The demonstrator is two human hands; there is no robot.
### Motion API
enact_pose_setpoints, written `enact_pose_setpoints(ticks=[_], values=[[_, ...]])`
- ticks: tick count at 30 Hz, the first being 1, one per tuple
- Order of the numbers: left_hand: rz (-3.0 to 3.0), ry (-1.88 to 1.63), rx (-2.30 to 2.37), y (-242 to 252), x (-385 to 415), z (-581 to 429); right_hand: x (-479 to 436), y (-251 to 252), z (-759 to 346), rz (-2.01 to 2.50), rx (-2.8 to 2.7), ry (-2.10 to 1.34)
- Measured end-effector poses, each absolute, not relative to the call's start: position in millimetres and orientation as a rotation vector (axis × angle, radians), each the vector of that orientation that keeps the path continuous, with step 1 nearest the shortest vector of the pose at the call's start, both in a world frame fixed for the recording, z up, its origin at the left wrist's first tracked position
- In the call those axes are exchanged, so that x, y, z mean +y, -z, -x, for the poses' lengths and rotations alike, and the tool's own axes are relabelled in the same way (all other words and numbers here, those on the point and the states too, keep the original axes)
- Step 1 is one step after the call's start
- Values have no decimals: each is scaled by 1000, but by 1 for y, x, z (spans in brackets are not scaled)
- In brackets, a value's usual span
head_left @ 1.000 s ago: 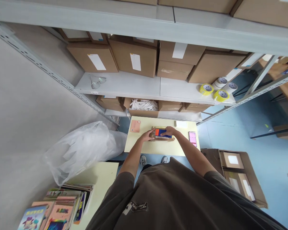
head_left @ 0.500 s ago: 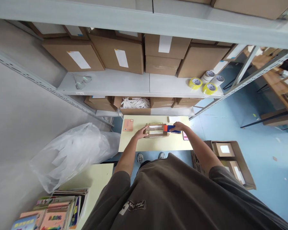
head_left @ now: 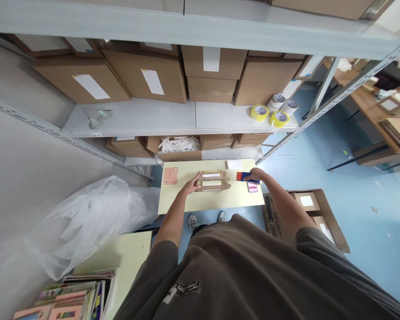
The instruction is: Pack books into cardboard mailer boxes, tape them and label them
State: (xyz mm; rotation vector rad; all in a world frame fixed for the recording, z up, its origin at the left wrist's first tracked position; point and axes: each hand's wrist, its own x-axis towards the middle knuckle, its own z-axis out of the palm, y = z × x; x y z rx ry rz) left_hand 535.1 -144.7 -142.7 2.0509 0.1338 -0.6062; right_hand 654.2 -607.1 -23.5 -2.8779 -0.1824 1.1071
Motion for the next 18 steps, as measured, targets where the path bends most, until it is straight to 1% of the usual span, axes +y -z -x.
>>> enact_pose_setpoints(ticks=[6,11,18], values=[[-2051,642,125,138,-145,-531,-551,44,-637,2965,-106,-1092],[-2059,627,136,138,-149,-531,-500,60,-625,2913,-46,-1053],[-2069,587,173,135,-153,-535,-476,70,-636,2885,-87,-1012]])
